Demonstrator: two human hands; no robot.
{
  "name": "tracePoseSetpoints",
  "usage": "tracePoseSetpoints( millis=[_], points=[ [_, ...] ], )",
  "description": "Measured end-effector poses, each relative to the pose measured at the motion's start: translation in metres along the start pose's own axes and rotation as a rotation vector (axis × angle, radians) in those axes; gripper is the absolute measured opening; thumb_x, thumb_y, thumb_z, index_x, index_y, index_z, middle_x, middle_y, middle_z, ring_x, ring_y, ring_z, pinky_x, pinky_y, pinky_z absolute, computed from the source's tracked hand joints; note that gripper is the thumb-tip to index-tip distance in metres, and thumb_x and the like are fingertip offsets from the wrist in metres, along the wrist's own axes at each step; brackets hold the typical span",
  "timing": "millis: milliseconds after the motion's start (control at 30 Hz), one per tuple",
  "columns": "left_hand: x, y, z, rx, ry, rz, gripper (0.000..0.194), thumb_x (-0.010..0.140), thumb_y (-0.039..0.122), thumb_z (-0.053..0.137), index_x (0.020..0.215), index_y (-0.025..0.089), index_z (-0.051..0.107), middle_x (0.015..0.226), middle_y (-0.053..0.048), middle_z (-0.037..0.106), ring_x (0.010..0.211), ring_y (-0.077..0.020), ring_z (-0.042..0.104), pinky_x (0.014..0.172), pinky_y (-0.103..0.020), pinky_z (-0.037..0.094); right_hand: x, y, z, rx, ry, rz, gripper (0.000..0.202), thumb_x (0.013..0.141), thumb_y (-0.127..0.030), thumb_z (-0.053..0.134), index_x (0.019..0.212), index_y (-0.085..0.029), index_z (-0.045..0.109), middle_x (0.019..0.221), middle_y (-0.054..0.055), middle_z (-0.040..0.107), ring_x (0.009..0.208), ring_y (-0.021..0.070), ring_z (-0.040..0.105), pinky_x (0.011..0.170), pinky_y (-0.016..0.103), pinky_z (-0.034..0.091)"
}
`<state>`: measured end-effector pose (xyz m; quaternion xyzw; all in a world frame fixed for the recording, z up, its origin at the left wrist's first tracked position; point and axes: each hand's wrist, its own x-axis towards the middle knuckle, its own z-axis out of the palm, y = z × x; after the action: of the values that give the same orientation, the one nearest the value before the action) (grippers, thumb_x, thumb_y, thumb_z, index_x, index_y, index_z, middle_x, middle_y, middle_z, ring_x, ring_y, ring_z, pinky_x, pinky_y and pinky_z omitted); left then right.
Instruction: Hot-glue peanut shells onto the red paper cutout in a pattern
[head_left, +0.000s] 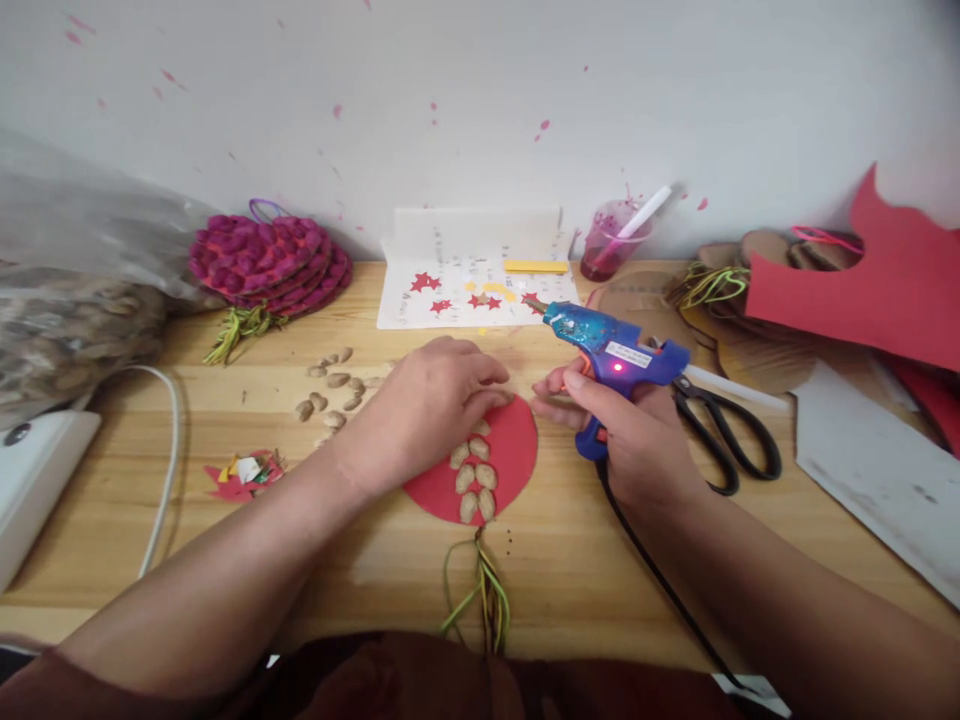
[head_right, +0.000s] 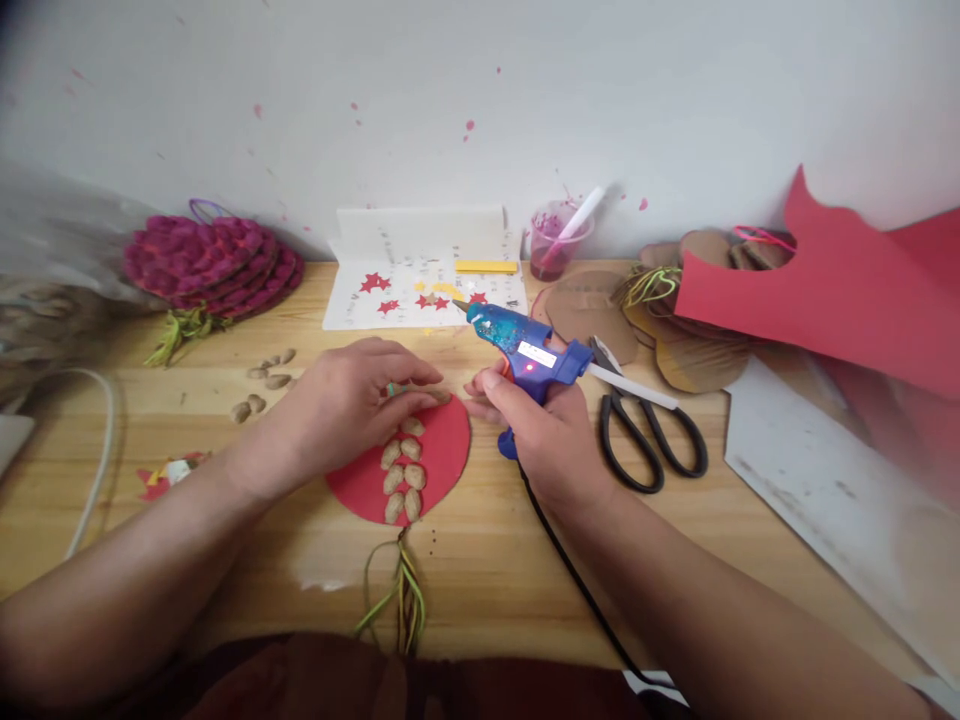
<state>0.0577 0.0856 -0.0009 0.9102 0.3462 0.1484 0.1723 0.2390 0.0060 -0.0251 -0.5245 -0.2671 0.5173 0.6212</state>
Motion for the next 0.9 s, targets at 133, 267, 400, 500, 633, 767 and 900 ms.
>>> tracePoseSetpoints(
  millis=[133,267,400,500,633,767,900],
  points=[
    [-0.0007,0.0032,0.0038,0.075,-0.028,0.018,0.014,0.091,0.017,0.062,0.095,0.019,0.076,0.097,-0.008,0.074,0.093,-0.0236,0.068,0.084,-0.036,0.054,-0.0001,0.0008,-0.0019,-0.013,-0.002,0.005,0.018,0.077,-0.032,0.081,0.084,-0.025,0.066,0.082,-0.001,0.07,0.086,0.0211,0.073,0.085,0.042,0.063],
    [0.001,0.0048,0.0055,0.087,-0.051,0.045,0.014,0.091,0.016,0.062,0.091,0.017,0.076,0.095,-0.009,0.073,0.092,-0.0248,0.067,0.084,-0.038,0.054,0.0001,0.0013,-0.0024,0.003,-0.013,0.005,0.015,0.078,-0.031,0.081,0.082,-0.026,0.067,0.082,-0.001,0.07,0.086,0.0205,0.072,0.086,0.041,0.063],
    [0.0022,0.0053,0.0074,0.105,-0.057,0.067,0.014,0.091,0.014,0.062,0.091,0.017,0.076,0.093,-0.009,0.073,0.091,-0.0247,0.066,0.082,-0.037,0.054,0.0003,0.0013,-0.0019,-0.01,-0.006,0.009,0.014,0.077,-0.032,0.081,0.08,-0.026,0.068,0.08,-0.001,0.07,0.086,0.0211,0.072,0.083,0.04,0.064],
    [0.0027,0.0059,0.008,0.105,-0.05,0.058,0.014,0.091,0.014,0.062,0.091,0.018,0.075,0.093,-0.008,0.073,0.091,-0.0235,0.066,0.082,-0.036,0.053,0.0003,0.0011,-0.0017,-0.025,-0.005,0.011,0.016,0.076,-0.033,0.081,0.08,-0.024,0.069,0.08,0.0,0.071,0.086,0.0216,0.072,0.083,0.04,0.064],
    [0.0031,0.0064,0.0076,0.109,-0.059,0.031,0.012,0.091,0.015,0.063,0.092,0.017,0.075,0.091,-0.007,0.073,0.089,-0.0232,0.066,0.081,-0.035,0.053,0.0004,0.0014,-0.002,-0.024,-0.019,0.012,0.016,0.077,-0.034,0.081,0.079,-0.024,0.068,0.08,0.0,0.07,0.086,0.0211,0.072,0.084,0.041,0.064],
    [0.0032,0.0052,0.0074,0.117,-0.066,0.04,0.013,0.092,0.017,0.063,0.09,0.017,0.075,0.092,-0.008,0.073,0.09,-0.0242,0.066,0.081,-0.036,0.053,0.0005,0.0024,-0.0021,0.012,-0.022,0.006,0.015,0.077,-0.031,0.081,0.08,-0.024,0.069,0.08,-0.001,0.07,0.084,0.0189,0.071,0.085,0.04,0.064],
    [0.0034,0.0049,0.0062,0.139,-0.083,0.078,0.014,0.093,0.019,0.062,0.091,0.015,0.075,0.093,-0.01,0.071,0.09,-0.0254,0.064,0.081,-0.038,0.052,0.0004,0.0028,-0.0024,0.019,-0.028,0.003,0.015,0.078,-0.03,0.081,0.08,-0.023,0.069,0.08,-0.001,0.07,0.083,0.018,0.071,0.084,0.038,0.064]
  ],
)
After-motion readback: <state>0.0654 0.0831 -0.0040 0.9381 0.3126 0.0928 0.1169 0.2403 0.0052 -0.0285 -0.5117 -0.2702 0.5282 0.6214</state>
